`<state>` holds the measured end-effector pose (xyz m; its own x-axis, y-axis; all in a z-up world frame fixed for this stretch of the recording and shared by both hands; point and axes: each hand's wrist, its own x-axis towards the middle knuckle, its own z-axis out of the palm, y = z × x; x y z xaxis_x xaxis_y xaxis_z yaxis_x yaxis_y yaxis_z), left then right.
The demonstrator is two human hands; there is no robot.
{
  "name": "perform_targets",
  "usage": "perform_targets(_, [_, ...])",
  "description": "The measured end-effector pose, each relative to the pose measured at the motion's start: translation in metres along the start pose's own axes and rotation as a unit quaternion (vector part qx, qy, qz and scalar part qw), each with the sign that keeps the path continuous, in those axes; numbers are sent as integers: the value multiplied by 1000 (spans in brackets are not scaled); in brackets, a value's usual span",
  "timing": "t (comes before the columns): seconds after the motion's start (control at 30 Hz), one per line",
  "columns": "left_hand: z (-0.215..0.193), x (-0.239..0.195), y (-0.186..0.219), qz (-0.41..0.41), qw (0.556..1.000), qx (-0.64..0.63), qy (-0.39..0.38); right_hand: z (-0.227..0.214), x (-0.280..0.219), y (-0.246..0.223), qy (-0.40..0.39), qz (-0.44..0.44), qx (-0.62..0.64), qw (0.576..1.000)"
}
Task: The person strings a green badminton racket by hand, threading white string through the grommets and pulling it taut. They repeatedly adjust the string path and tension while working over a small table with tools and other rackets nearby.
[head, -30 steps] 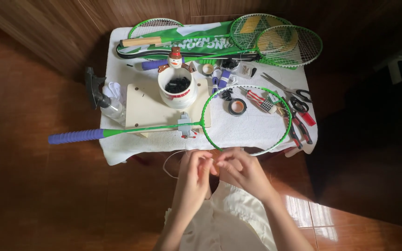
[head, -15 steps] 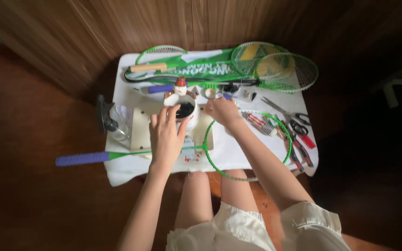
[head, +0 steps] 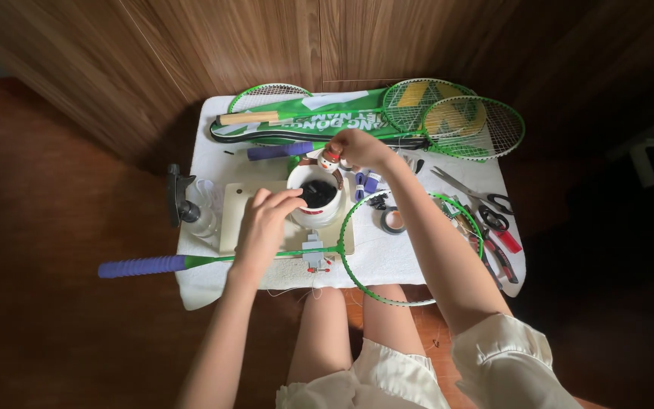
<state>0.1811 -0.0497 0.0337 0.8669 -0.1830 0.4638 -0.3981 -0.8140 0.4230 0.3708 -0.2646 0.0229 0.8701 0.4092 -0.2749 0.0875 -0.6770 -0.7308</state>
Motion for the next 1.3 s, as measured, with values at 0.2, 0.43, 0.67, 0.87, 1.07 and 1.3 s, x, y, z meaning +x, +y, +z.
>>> perform_targets(0.2, [-10,16,-5,44,998,-24,-38,-29,-18,-18,-17,-27,35,999])
perform_targets(0.43, [-2,23,-8,84,995,-15,-43,-52,-43,-35,-57,-90,55,993])
perform_targets(0.67, [-5,25,-3,87,995,13,-50,-51,-64,-45,-54,-304,1,951])
perform_targets(0.87, [-11,15,4,95,984,-136,64,-78,-143,-71,-65,-204,-53,975])
perform_targets(1.07, [-22,17,-2,25,981,-185,43,-128,-186,-16,97,-78,-47,991])
perform_targets(1.3, [13,36,27,99,991,-89,15,-126,-158,22,272,57,-125,952])
